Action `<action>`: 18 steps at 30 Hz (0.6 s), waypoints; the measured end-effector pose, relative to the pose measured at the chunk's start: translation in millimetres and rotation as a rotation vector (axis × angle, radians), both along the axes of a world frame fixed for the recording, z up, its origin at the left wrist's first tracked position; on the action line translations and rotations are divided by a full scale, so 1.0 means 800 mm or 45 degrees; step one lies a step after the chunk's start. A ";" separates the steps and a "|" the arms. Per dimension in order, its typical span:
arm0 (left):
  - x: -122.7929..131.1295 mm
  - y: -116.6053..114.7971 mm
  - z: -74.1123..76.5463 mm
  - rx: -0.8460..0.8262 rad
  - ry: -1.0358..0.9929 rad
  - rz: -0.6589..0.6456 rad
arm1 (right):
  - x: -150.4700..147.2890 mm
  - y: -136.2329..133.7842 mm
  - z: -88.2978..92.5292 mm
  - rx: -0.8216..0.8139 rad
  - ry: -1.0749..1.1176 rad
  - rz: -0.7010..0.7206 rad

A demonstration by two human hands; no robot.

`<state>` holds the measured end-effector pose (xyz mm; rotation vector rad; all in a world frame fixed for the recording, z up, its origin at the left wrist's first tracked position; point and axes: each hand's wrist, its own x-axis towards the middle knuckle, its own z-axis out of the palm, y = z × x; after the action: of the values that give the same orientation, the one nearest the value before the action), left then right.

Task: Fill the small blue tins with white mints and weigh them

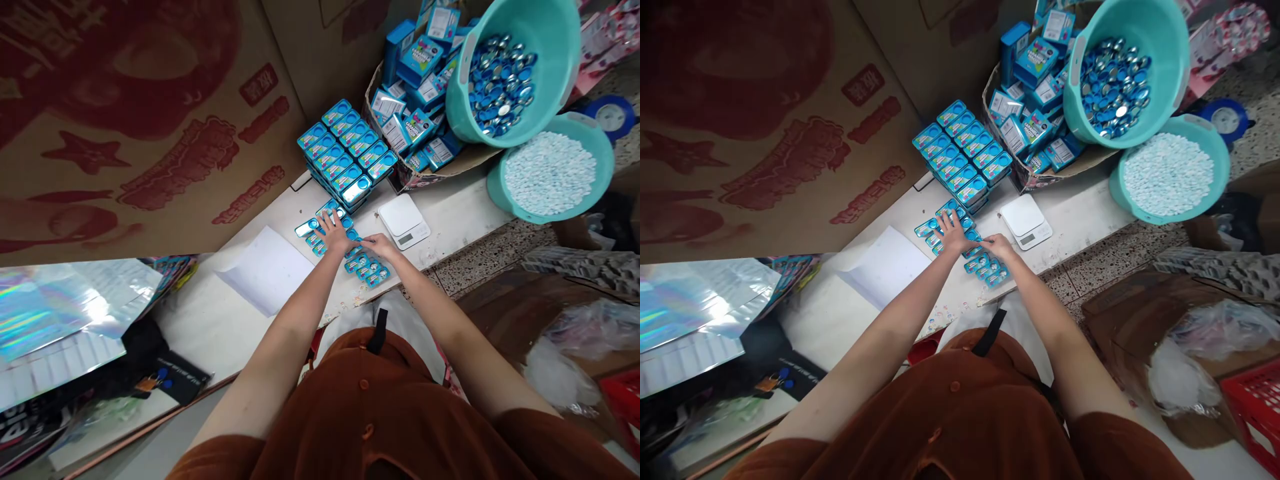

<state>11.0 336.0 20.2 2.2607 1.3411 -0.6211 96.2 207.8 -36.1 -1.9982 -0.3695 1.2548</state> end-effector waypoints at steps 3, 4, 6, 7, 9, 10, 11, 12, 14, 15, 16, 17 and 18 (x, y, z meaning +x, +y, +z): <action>0.001 -0.002 0.000 -0.002 -0.001 -0.002 | -0.001 0.002 -0.005 -0.016 -0.066 0.026; 0.001 -0.002 0.000 -0.004 -0.004 -0.008 | -0.001 0.004 -0.006 -0.021 -0.066 0.050; 0.001 -0.002 0.000 -0.002 -0.006 -0.012 | 0.000 0.006 -0.004 -0.044 -0.061 0.101; 0.001 -0.001 0.000 0.000 -0.007 -0.011 | 0.001 0.007 -0.002 -0.065 -0.074 0.130; 0.002 0.002 0.000 -0.003 -0.001 -0.009 | 0.002 0.010 0.005 -0.127 -0.142 0.194; 0.003 0.003 -0.001 -0.005 0.001 -0.006 | 0.002 0.011 0.010 -0.155 -0.191 0.231; 0.003 0.004 -0.001 -0.006 -0.002 -0.004 | 0.002 0.011 0.016 -0.177 -0.245 0.268; 0.003 0.005 -0.001 -0.006 -0.016 -0.004 | 0.002 0.011 0.022 -0.191 -0.293 0.296; -0.002 0.004 -0.001 0.010 -0.091 -0.007 | 0.002 0.006 0.036 -0.177 -0.336 0.307; -0.007 0.002 0.000 0.033 -0.160 -0.010 | 0.001 0.001 0.043 -0.154 -0.317 0.273; -0.014 -0.002 0.001 0.069 -0.250 -0.012 | 0.001 -0.005 0.051 -0.121 -0.260 0.202; -0.024 -0.008 0.003 0.116 -0.359 -0.015 | 0.000 -0.013 0.058 -0.072 -0.167 0.105; -0.035 -0.015 0.006 0.168 -0.482 -0.024 | -0.001 -0.021 0.066 -0.009 -0.045 -0.008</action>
<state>-16.6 323.9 24.9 2.3456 1.2006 -0.0991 95.6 191.1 16.8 -2.0283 -0.3763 1.2200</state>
